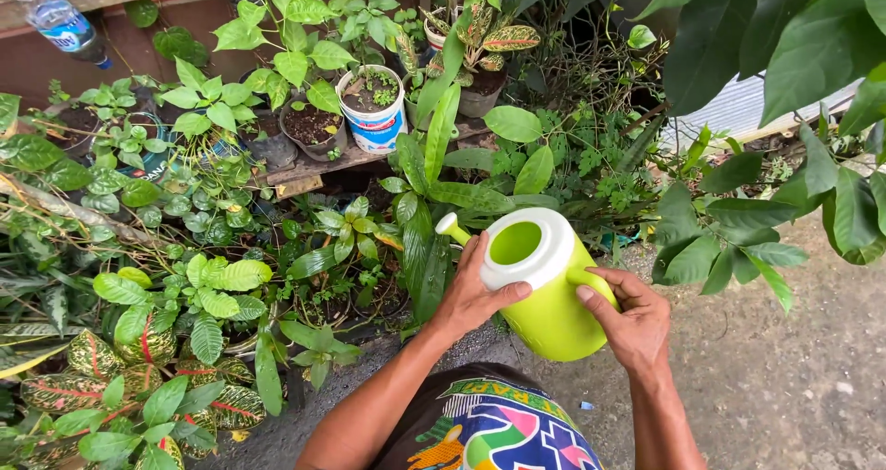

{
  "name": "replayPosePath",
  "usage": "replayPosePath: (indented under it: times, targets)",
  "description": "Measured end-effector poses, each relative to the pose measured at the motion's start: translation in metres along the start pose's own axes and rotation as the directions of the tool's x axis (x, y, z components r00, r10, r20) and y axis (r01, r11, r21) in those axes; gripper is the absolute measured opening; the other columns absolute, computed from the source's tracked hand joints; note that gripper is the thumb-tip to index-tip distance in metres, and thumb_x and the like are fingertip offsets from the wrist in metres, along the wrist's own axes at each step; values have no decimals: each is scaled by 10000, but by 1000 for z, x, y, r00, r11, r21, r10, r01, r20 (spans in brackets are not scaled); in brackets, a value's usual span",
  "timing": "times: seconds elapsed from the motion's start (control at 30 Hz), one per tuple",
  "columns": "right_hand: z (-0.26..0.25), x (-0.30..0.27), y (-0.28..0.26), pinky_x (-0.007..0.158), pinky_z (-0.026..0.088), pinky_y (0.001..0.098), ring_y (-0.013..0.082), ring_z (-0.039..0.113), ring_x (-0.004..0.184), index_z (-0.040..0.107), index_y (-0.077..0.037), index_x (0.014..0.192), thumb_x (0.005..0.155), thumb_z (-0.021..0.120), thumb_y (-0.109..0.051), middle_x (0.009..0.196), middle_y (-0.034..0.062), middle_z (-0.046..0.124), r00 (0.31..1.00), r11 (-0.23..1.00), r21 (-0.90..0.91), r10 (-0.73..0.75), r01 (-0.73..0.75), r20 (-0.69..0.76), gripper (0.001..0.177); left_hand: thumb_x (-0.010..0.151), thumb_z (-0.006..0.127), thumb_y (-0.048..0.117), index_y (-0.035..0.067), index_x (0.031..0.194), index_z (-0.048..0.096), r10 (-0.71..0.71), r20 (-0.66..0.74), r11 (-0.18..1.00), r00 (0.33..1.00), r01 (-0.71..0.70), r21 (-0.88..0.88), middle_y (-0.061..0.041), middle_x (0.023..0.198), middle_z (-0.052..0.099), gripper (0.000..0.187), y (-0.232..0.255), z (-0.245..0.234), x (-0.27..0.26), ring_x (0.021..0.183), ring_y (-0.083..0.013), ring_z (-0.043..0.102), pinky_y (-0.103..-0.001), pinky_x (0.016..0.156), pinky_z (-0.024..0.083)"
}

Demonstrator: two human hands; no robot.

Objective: Watering various potted and garden plants using a watering can.

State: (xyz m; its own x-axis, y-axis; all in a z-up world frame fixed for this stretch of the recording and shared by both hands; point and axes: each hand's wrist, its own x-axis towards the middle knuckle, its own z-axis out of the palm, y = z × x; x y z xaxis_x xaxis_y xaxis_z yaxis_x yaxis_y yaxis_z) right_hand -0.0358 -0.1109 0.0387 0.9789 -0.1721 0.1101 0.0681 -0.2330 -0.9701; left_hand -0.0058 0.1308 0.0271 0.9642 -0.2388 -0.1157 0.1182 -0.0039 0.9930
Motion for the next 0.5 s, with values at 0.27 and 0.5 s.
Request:
replayPosePath:
  times: [0.27,0.5]
  targets:
    - [-3,2,-8,783,555,290,89,635,784,759,-4,1152,808,848,-67,851,102,784,999,999,-50,15,-14,34,360,742,844,531,-105,1565,182,-31,-17,999,999,30,-32,-366,1588,157,1232,-2,2,-5,1492,-529,174,-632,1185,232]
    - [15,16,-23,751,566,318,124,633,753,771,0,1128,811,854,-85,833,128,785,994,990,-131,54,-42,90,338,789,857,445,-87,1580,137,-84,-11,971,996,79,-225,-349,1593,143,1195,-29,-11,2,1499,-489,183,-590,1202,253]
